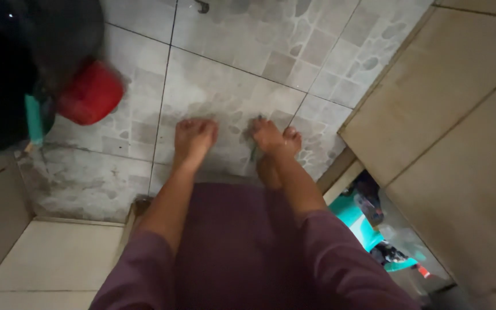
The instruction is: Scrubbing and rinsing a large plastic bucket with a brush and water.
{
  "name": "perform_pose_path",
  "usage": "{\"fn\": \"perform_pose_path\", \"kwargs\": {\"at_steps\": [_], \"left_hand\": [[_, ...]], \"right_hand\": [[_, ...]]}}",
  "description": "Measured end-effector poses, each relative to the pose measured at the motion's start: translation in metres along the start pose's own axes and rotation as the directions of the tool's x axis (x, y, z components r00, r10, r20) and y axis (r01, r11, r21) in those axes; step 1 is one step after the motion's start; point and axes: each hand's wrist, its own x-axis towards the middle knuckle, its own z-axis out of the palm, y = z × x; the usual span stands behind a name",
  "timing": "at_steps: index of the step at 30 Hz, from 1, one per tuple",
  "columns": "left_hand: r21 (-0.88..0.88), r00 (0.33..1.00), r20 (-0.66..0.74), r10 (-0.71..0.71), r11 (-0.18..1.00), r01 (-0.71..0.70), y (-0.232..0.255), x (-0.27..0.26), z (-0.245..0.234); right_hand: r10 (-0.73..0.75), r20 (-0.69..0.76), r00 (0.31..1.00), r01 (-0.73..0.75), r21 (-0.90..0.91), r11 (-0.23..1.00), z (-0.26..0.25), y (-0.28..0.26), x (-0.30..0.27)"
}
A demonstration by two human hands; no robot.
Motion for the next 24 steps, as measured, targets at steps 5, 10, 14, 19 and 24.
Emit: {"fn": "perform_pose_path", "kwargs": {"at_steps": [5,10,14,19,24], "left_hand": [[0.375,0.977,-0.208,-0.053,0.918,0.13,0.06,0.021,0.005],[0.127,0.74,-0.569,0.357,0.928,-0.35,0.066,0.078,-0.034],[0.398,0.412,-0.582,0.701,0.688,-0.607,0.146,0.102,-0.096],[0.348,0.504,-0.503,0.703,0.698,-0.626,0.166,0.168,-0.127],[0.389,0.449,-0.598,0.664,0.73,-0.562,0.203,0.159,-0.124]], "right_hand": [[-0.349,-0.068,0.935,0.318,-0.275,0.907,0.015,0.015,0.028],[-0.331,-0.13,0.935,0.306,-0.18,0.935,0.005,0.033,0.032],[-0.204,-0.311,0.928,0.232,0.057,0.971,-0.015,0.065,0.004],[0.112,-0.536,0.837,0.068,0.305,0.95,-0.099,0.062,-0.035],[0.499,-0.412,0.762,0.109,0.842,0.529,-0.158,0.062,-0.073]]}}
